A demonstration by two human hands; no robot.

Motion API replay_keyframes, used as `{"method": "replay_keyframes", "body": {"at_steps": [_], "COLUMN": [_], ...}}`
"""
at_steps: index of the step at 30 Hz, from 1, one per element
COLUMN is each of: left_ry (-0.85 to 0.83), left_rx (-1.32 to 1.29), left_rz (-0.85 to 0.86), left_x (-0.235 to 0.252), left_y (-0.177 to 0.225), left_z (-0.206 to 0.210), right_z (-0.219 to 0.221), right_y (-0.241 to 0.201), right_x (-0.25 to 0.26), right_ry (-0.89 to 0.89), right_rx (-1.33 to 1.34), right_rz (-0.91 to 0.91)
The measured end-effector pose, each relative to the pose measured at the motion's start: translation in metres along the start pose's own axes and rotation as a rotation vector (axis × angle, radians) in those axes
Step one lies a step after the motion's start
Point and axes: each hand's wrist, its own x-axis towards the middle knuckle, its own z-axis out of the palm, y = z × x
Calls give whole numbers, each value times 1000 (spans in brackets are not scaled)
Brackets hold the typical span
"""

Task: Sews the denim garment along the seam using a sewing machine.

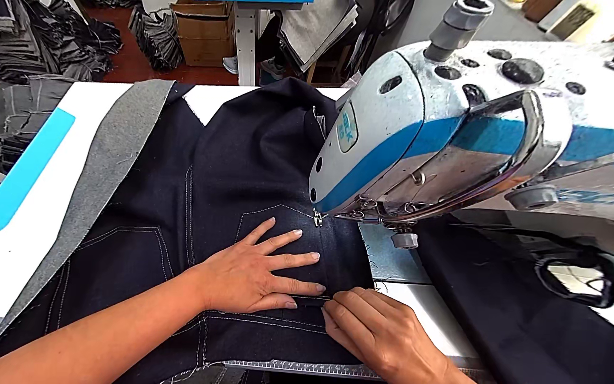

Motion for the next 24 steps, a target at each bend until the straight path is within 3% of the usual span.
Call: {"method": "replay_keyframes", "body": {"at_steps": [2, 7, 9, 19, 22, 24], "left_ry": [25, 84, 60, -3, 124, 65], "left_rx": [3, 104, 181, 268, 200, 102], "left_rz": [-43, -424, -481, -474, -309, -211], "left_x": [-2, -19, -31, -28, -4, 7], "left_y": [1, 4, 0, 2, 18, 21], "left_z": [0, -5, -8, -24, -20, -9], "right_z": [-4, -6, -5, -5, -6, -6], "right_y": [-1, 10, 13, 18, 17, 16], "right_x": [-4, -32, -36, -31, -31, -31], "right_ry": [-43, -52, -39, -69, -77, -78], "right_rx": [15, 211, 253, 271, 258, 253], "right_rz": [25, 98, 107, 87, 87, 96]}}
